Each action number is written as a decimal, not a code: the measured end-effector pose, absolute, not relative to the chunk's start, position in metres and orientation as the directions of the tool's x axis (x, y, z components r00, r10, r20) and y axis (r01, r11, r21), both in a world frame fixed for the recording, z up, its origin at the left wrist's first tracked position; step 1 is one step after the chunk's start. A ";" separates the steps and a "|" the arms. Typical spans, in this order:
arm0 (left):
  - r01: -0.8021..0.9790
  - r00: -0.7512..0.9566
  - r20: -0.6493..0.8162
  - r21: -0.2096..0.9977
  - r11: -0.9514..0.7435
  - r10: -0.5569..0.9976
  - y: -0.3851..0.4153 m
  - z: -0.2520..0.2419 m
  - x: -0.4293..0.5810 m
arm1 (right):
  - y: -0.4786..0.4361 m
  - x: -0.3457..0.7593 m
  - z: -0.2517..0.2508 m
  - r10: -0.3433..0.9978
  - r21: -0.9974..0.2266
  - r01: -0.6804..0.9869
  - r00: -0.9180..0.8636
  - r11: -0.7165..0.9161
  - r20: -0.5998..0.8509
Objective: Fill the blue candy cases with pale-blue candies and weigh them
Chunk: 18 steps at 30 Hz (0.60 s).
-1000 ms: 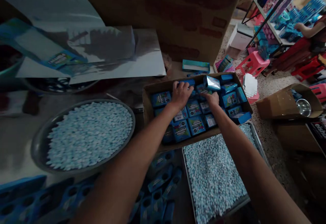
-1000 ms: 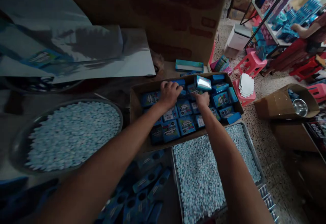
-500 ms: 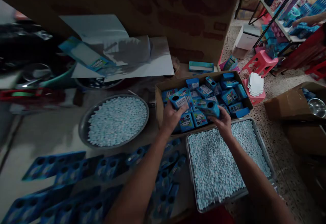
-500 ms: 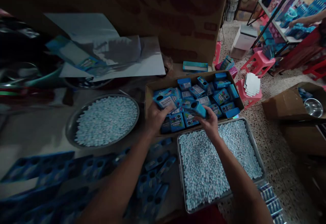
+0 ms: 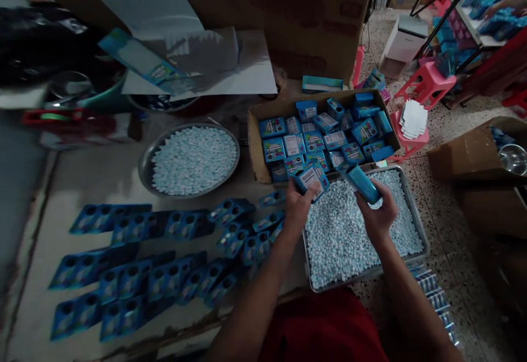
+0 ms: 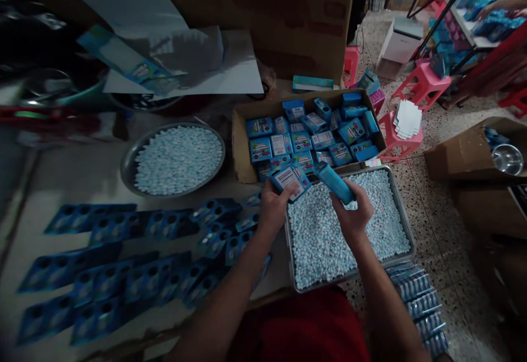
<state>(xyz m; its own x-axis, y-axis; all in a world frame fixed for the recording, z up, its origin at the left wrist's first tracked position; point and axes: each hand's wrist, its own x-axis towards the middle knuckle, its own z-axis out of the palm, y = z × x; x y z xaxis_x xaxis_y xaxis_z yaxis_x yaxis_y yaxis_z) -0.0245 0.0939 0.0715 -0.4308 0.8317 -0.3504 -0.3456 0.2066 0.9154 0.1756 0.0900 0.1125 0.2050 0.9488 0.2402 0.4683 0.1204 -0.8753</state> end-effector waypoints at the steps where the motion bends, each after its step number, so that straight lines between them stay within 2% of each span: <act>1: -0.396 -0.418 -0.379 0.894 0.210 0.826 0.088 0.073 -0.012 | 0.088 0.177 0.109 0.931 -0.812 0.559 0.184 0.166 0.317; 4: -0.619 -0.301 -0.493 0.752 0.225 0.816 0.075 0.079 0.021 | 0.081 0.175 0.091 0.920 -0.659 0.701 0.009 0.274 0.392; 6: -0.749 -0.206 -0.567 0.616 0.244 0.798 0.068 0.082 0.035 | 0.072 0.172 0.076 0.923 -0.603 0.732 -0.090 0.316 0.374; 8: -0.794 -0.174 -0.602 0.555 0.251 0.779 0.063 0.084 0.043 | 0.060 0.172 0.065 0.917 -0.577 0.735 -0.157 0.356 0.366; 12: -0.698 -0.278 -0.599 0.663 0.270 0.751 0.054 0.088 0.049 | 0.033 0.177 0.058 0.902 -0.565 0.715 -0.225 0.410 0.369; 14: -0.651 -0.339 -0.590 0.710 0.270 0.732 0.052 0.086 0.047 | 0.024 0.183 0.063 0.906 -0.586 0.693 -0.278 0.419 0.319; 16: -0.593 -0.404 -0.556 0.764 0.254 0.727 0.049 0.082 0.043 | 0.018 0.190 0.071 0.918 -0.646 0.654 -0.310 0.395 0.248; 18: -0.541 -0.432 -0.522 0.802 0.252 0.735 0.044 0.079 0.041 | 0.016 0.195 0.080 0.967 -0.788 0.565 -0.201 0.244 0.156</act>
<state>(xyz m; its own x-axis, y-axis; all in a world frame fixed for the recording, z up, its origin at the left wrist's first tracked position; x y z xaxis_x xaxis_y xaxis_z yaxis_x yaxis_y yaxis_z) 0.0408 0.0442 0.0790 -0.4319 0.7353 -0.5224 -0.5409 0.2524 0.8024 0.1948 0.0159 0.0801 -0.2012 0.9671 0.1557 0.5646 0.2444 -0.7884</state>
